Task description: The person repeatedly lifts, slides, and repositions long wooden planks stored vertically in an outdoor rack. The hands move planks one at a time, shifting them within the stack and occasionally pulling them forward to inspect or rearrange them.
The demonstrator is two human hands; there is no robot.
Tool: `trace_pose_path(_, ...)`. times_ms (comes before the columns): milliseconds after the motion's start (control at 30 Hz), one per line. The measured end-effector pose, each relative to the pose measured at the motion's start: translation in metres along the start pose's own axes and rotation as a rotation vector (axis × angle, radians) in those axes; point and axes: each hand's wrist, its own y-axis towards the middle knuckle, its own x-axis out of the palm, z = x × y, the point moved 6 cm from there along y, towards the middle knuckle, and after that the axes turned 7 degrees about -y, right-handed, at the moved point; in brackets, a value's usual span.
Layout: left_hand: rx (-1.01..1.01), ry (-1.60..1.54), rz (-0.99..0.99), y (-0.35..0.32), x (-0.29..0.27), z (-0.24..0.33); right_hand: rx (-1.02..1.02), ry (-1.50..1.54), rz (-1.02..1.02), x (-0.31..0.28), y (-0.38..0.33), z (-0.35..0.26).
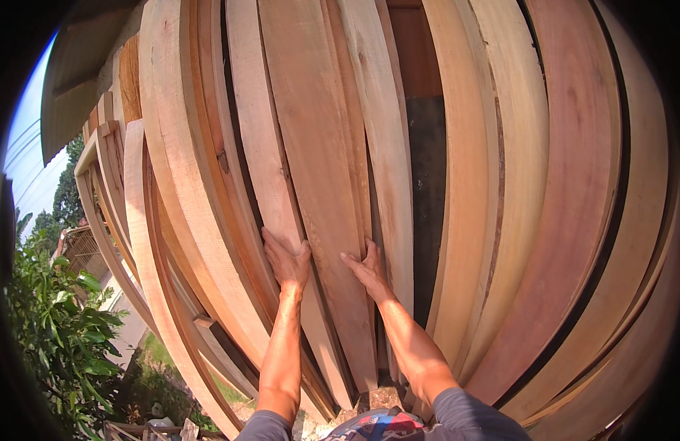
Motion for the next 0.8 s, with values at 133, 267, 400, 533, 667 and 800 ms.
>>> trace_pose_path(133, 0.016, 0.042, 0.003, 0.001, 0.001, 0.001, 0.026, 0.147, -0.102, -0.004, 0.009, 0.001)
trace_pose_path(267, 0.014, 0.083, 0.016, 0.001, 0.003, 0.001, 0.054, 0.022, -0.194, -0.014, 0.005, -0.005)
trace_pose_path(400, 0.03, 0.035, -0.039, 0.002, 0.001, -0.003, -0.062, 0.082, -0.061, -0.016, -0.01, -0.015)
trace_pose_path(533, 0.037, -0.09, -0.126, 0.001, -0.005, -0.013, -0.08, 0.203, -0.079, -0.012, -0.022, -0.011)
trace_pose_path(667, 0.072, -0.135, -0.169, 0.003, -0.005, -0.017, -0.144, 0.156, -0.008, -0.021, -0.04, -0.011)
trace_pose_path(800, 0.087, -0.157, -0.153, -0.004, -0.008, -0.014, -0.194, 0.119, 0.104, -0.029, -0.065, -0.015)
